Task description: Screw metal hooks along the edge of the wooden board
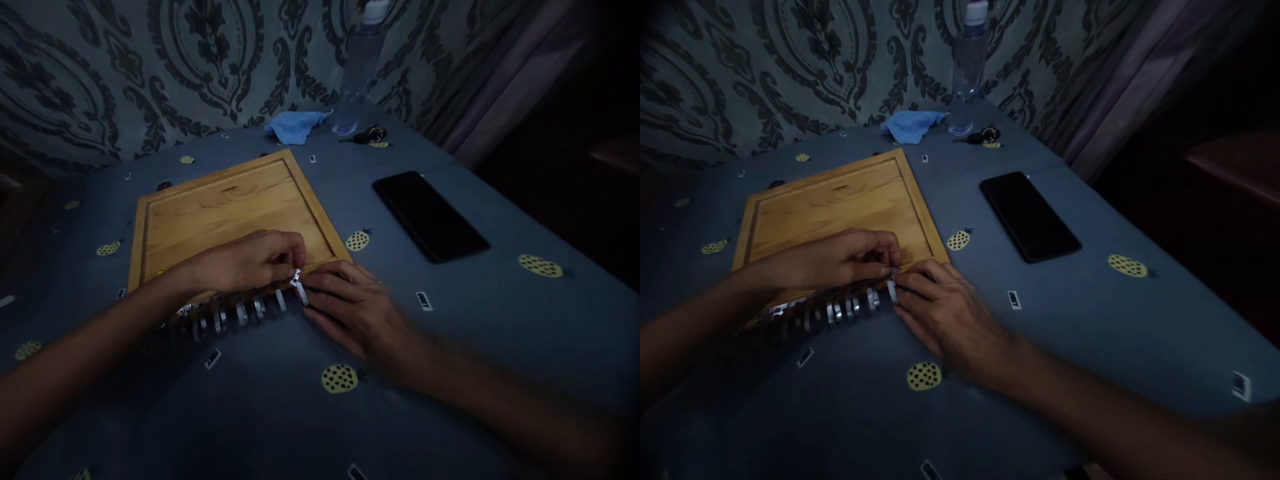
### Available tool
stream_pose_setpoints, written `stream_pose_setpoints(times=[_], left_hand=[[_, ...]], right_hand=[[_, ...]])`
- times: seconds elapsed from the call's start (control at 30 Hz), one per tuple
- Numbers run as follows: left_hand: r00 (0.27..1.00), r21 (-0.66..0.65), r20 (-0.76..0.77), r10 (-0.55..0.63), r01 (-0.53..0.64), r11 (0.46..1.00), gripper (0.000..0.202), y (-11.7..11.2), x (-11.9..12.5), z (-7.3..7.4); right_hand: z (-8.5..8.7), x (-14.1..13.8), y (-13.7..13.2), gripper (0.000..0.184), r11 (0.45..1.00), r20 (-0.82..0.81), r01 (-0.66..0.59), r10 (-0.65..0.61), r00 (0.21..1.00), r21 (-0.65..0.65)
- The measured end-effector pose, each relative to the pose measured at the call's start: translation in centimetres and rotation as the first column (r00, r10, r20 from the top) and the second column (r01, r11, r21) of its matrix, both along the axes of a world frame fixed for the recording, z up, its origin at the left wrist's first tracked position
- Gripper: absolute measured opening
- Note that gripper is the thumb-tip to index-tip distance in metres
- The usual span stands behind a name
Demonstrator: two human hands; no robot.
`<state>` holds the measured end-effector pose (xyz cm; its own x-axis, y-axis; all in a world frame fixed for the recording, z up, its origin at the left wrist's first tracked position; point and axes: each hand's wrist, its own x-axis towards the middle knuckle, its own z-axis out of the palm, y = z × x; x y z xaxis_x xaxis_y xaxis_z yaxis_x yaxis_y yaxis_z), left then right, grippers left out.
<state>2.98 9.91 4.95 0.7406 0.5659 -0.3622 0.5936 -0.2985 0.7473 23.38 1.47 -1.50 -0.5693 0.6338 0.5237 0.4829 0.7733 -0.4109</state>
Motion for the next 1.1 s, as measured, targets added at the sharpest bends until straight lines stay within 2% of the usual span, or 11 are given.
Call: stream_pose_setpoints(times=[0.27, 0.53, 0.77, 0.9, 1.1], left_hand=[[0.998, -0.011, -0.039, 0.04, -0.041, 0.999, 0.006, -0.1, 0.5, 0.2], [0.995, -0.032, 0.014, 0.094, -0.094, 0.995, 0.008, -0.1, 0.1, -0.3], [0.993, 0.049, 0.036, 0.114, -0.116, 0.992, 0.009, -0.5, 0.4, -0.7], [0.991, 0.051, 0.045, 0.123, -0.125, 0.991, 0.009, -0.6, 0.4, -0.9], [0.991, 0.093, 0.048, 0.126, -0.13, 0.987, 0.015, -0.9, -0.3, 0.0]], right_hand=[[0.0, 0.0, 0.0, 0.018, 1.0, 0.008, 0.001, -0.001, 1.0, 0.01], [-0.2, -0.1, 0.0, 0.016, 0.999, -0.015, 0.002, -0.002, 1.0, 0.036], [-0.1, 0.0, 0.1, 0.016, 0.999, 0.008, -0.003, 0.003, 1.0, 0.051], [-0.2, 0.0, 0.1, 0.016, 0.999, -0.012, -0.004, 0.005, 1.0, 0.053], [-0.3, -0.2, 0.1, 0.015, 0.998, -0.02, 0.003, -0.002, 1.0, 0.069]])
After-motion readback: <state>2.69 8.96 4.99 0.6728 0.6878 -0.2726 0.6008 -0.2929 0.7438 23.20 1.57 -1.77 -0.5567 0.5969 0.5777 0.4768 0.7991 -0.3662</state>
